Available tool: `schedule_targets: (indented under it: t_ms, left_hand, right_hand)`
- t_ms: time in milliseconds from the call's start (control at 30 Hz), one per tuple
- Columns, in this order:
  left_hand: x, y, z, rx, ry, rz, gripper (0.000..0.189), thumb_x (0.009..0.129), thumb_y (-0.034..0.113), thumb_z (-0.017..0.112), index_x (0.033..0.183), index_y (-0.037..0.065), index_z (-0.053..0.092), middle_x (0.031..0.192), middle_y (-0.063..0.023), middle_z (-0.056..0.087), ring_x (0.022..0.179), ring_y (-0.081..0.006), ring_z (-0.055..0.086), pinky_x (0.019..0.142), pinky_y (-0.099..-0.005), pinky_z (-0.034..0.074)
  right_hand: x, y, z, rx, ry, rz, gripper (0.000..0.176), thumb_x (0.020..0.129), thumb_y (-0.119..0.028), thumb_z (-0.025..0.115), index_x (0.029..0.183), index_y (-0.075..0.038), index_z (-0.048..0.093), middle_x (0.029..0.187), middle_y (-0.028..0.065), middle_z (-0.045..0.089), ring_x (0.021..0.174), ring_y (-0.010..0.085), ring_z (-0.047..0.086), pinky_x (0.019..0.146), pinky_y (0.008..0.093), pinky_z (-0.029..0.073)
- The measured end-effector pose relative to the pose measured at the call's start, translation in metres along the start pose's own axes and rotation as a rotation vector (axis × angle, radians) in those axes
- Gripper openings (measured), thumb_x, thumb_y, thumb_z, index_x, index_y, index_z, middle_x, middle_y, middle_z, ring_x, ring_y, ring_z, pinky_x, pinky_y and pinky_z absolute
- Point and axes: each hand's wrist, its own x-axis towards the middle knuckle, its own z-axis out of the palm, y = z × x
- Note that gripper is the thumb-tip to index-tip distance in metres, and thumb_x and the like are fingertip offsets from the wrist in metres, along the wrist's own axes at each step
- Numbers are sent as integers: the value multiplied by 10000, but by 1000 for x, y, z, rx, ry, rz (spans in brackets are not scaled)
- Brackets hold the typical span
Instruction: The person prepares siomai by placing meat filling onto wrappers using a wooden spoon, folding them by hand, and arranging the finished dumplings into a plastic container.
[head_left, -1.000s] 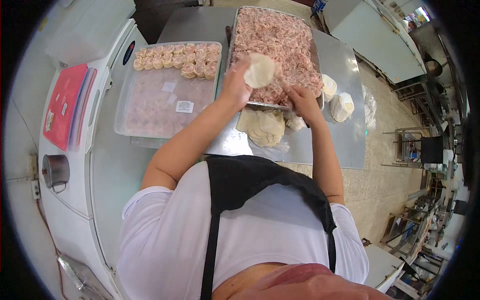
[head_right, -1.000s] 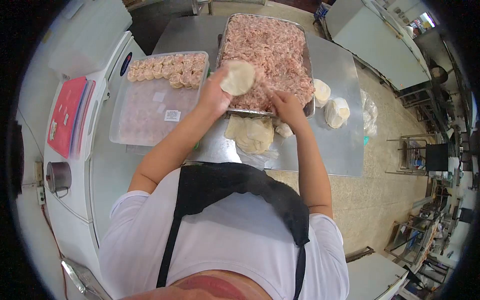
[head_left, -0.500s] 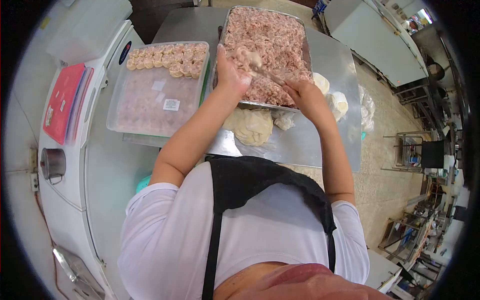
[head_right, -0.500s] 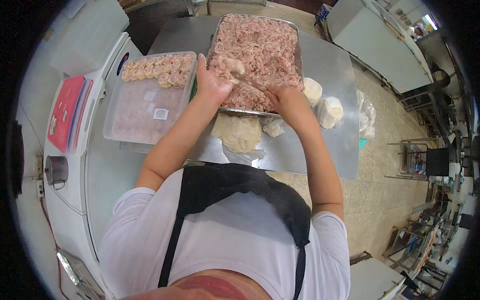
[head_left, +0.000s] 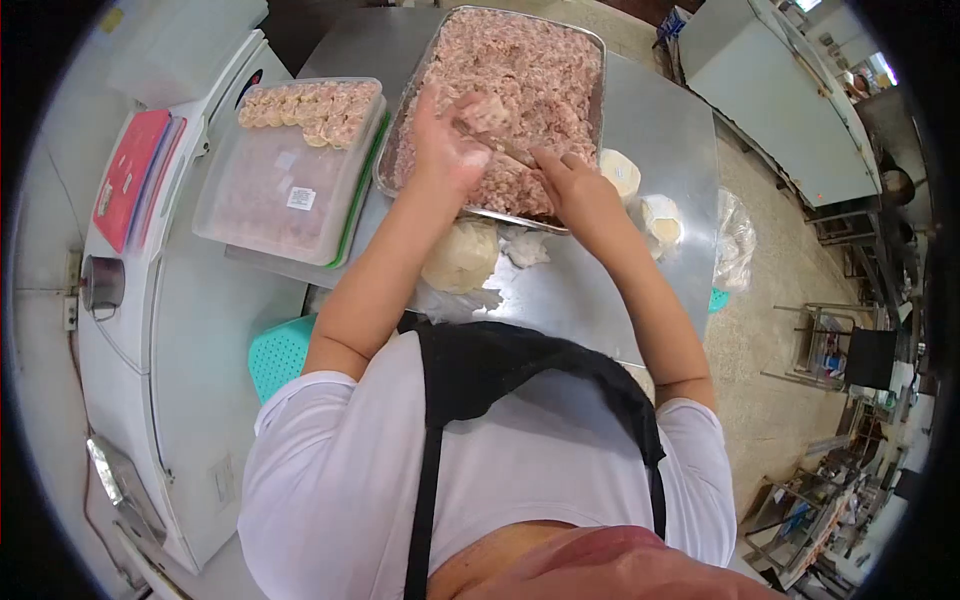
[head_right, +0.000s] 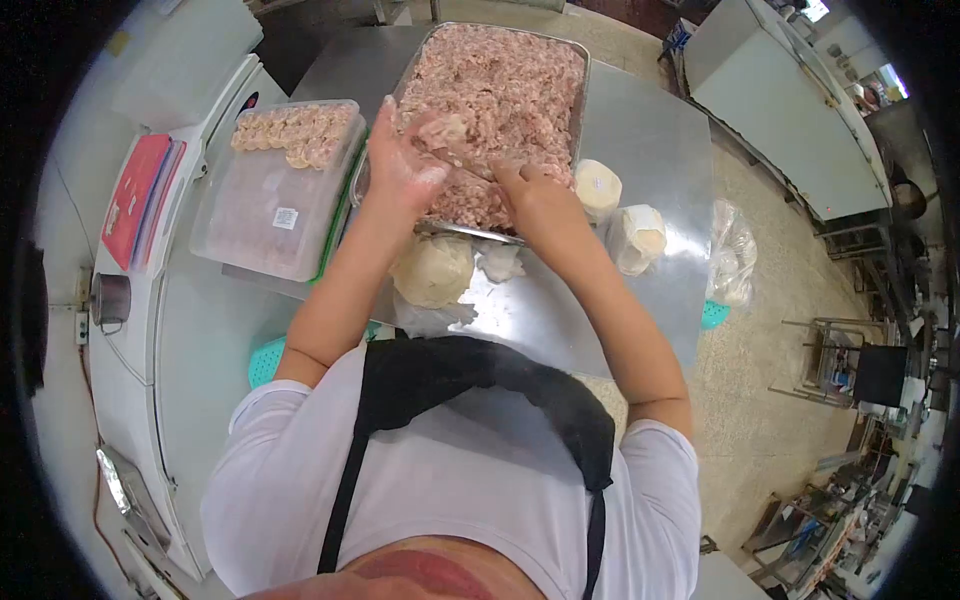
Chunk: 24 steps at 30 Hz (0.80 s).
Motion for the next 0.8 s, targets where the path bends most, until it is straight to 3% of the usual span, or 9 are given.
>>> schedule_targets:
  t_ms: [67,133,200,267,300,400,467,700,800]
  left_hand:
    - [-3,7,1,13,34,26,578,860,471,549,1098,-54,508,1047,-171,554,1082,-382,515,962,-553,393]
    - [-11,15,1,111,-355,18,417,840,352,576,1039,-13,542,1017,-172,578,1036,-359,552,944,-493,437]
    - [-26,16,11,355,-445,58,467,793,262,653,1144,-9,506,1084,-176,584,1115,-360,538,967,-438,434]
    - [-45,22,28,1332,-529,477,634,747,207,720,1293,59,433,1174,-179,571,1136,-331,541,962,-376,436]
    - [-43,22,28,1336,-520,480,634,747,207,720,1293,59,433,1174,-179,571,1136,-331,541,962,-376,436]
    - [-36,26,31,1686,-662,708,656,727,216,750,1315,142,469,1220,-172,561,1129,-283,547,946,-332,439]
    - [-38,26,32,1679,-632,279,561,717,255,760,1228,135,561,1194,-161,578,1087,-269,566,928,-337,443]
    - [-10,20,14,2016,-838,211,403,691,233,746,1063,128,632,1053,-118,634,840,-287,589,821,-331,469]
    - [10,16,-20,1998,-402,341,452,673,249,749,1077,88,625,1028,-130,643,866,-276,605,819,-323,469]
  right_hand:
    - [-3,26,-5,152,60,-75,253,921,-185,511,1116,-47,597,755,128,576,731,285,603,620,386,472]
    - [-3,37,-16,309,132,-135,253,952,-208,489,1113,-67,623,674,75,543,649,213,582,578,336,454]
    - [-5,41,-37,826,-119,278,274,971,-231,489,1081,-35,646,620,-13,461,567,88,453,517,245,363]
    - [-6,46,-42,889,-197,270,281,973,-234,491,1099,-32,640,631,-34,432,564,62,399,508,224,322]
    - [-6,47,-44,948,-273,267,288,975,-236,493,1117,-29,635,642,-54,404,562,35,345,499,203,282]
    - [-11,50,-55,891,-317,207,308,973,-235,500,1156,-15,615,665,-39,450,596,33,394,527,203,324]
    - [-9,50,-44,877,-312,171,318,958,-237,522,1146,5,608,785,34,554,697,93,484,637,244,390]
    - [7,104,13,706,-344,-10,318,911,-217,592,1179,-48,601,796,29,628,764,171,591,678,320,475]
    - [11,95,-12,73,-108,13,268,884,-210,602,1134,-117,631,823,98,631,782,275,622,667,368,490]
